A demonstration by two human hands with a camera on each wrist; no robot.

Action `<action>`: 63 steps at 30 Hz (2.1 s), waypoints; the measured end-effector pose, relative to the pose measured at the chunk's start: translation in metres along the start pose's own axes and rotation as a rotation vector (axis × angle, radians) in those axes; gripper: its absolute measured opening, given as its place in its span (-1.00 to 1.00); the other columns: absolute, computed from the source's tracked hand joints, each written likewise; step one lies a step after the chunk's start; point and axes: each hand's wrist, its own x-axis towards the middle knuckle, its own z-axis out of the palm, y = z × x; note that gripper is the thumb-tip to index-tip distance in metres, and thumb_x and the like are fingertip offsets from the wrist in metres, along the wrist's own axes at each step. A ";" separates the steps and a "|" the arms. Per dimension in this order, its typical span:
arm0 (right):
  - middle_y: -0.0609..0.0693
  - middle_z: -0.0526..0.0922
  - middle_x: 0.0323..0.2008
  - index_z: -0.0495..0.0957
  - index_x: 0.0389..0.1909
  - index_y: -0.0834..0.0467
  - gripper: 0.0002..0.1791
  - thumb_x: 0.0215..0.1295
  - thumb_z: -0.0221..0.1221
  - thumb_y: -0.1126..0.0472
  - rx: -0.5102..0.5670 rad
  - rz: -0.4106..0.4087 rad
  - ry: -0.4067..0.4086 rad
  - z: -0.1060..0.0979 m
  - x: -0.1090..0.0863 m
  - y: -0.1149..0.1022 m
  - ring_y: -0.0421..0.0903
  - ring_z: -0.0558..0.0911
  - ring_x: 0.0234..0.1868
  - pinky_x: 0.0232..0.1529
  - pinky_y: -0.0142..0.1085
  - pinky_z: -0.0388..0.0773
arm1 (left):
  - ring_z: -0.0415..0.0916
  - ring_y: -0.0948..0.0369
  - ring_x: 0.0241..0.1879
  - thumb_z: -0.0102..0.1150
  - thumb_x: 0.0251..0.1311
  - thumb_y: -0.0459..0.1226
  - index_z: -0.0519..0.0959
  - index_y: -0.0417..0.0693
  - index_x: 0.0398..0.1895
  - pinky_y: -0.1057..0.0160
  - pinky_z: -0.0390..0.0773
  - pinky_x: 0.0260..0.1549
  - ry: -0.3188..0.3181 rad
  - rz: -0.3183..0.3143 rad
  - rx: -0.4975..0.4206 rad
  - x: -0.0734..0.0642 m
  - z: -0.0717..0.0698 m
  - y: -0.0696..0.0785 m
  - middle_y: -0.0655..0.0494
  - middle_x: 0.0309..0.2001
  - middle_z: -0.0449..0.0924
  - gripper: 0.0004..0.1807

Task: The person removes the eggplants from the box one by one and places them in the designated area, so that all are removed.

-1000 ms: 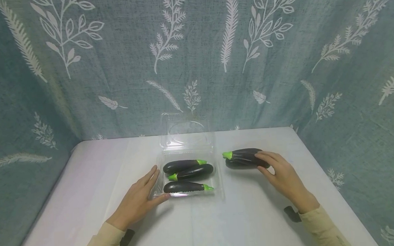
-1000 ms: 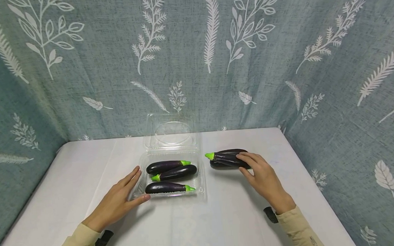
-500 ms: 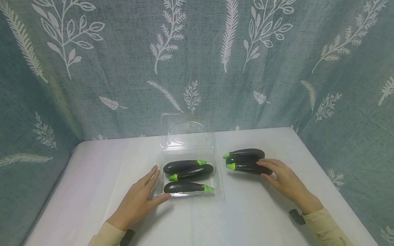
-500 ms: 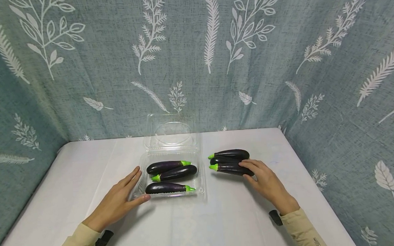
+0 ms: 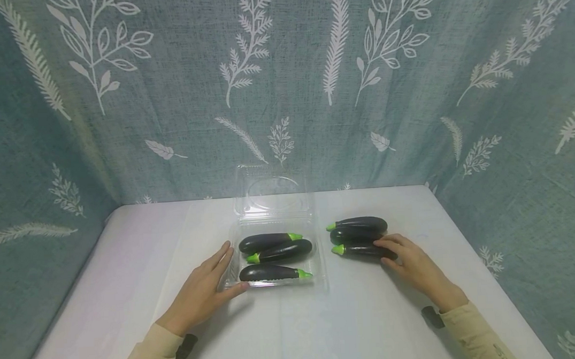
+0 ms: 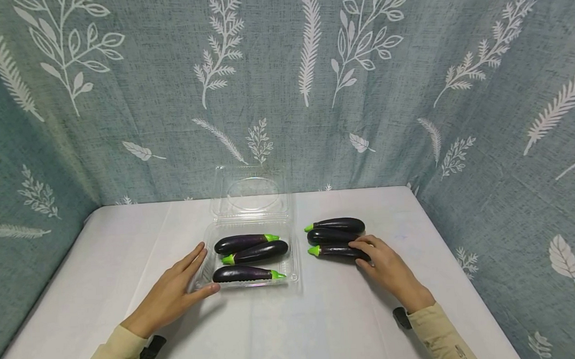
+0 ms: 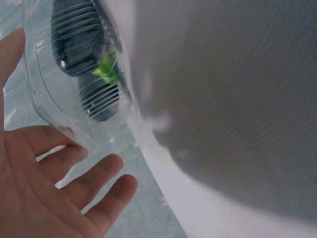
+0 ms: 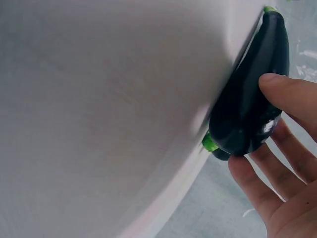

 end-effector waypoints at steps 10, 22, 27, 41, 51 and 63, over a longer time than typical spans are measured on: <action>0.16 0.63 0.03 0.63 0.10 0.22 -0.43 -0.01 0.51 0.45 -0.014 -0.016 0.017 0.002 -0.002 0.002 0.15 0.64 0.05 0.05 0.01 0.64 | 0.26 -0.25 0.40 0.23 0.24 0.27 0.22 -0.29 0.52 -0.25 0.33 0.32 0.009 0.018 -0.003 0.001 -0.002 0.001 -0.16 0.54 0.13 0.03; 0.16 0.62 0.02 0.62 0.11 0.22 -0.40 -0.04 0.54 0.40 -0.048 -0.064 0.045 0.000 -0.001 0.002 0.13 0.64 0.03 0.01 0.00 0.65 | 0.27 -0.24 0.40 0.25 0.22 0.27 0.24 -0.30 0.51 -0.23 0.33 0.32 0.015 0.017 0.006 0.000 -0.001 0.000 -0.16 0.54 0.15 0.04; 0.18 0.62 0.02 0.63 0.10 0.22 -0.39 -0.06 0.55 0.38 -0.060 -0.084 0.058 -0.002 0.001 0.000 0.14 0.64 0.01 -0.04 0.01 0.66 | 0.28 -0.25 0.39 0.26 0.22 0.26 0.25 -0.31 0.50 -0.23 0.34 0.32 0.021 0.024 0.008 0.000 -0.002 0.000 -0.17 0.53 0.16 0.03; 0.12 0.62 0.03 0.63 0.11 0.21 -0.41 -0.03 0.54 0.38 -0.052 -0.100 0.061 -0.008 0.011 -0.006 0.10 0.63 0.04 0.01 -0.04 0.63 | 0.25 -0.24 0.41 0.22 0.24 0.27 0.22 -0.27 0.53 -0.25 0.31 0.33 0.004 0.008 -0.011 -0.001 -0.001 0.000 -0.14 0.55 0.13 0.03; 0.09 0.62 0.10 0.61 0.16 0.16 -0.51 0.19 0.44 0.28 0.050 -0.004 0.002 -0.015 0.028 -0.029 0.13 0.60 0.15 0.15 0.08 0.55 | 0.26 -0.23 0.41 0.21 0.23 0.29 0.22 -0.25 0.53 -0.24 0.32 0.33 0.006 0.006 -0.004 -0.001 0.000 -0.001 -0.12 0.55 0.13 0.04; 0.00 0.55 0.24 0.45 0.37 0.11 -0.38 0.31 0.38 0.17 0.131 -0.042 -0.009 -0.012 0.061 -0.058 0.00 0.53 0.27 0.26 -0.03 0.48 | 0.26 -0.23 0.41 0.21 0.23 0.29 0.23 -0.26 0.52 -0.23 0.32 0.33 0.010 0.016 0.004 -0.001 -0.001 -0.002 -0.14 0.55 0.13 0.03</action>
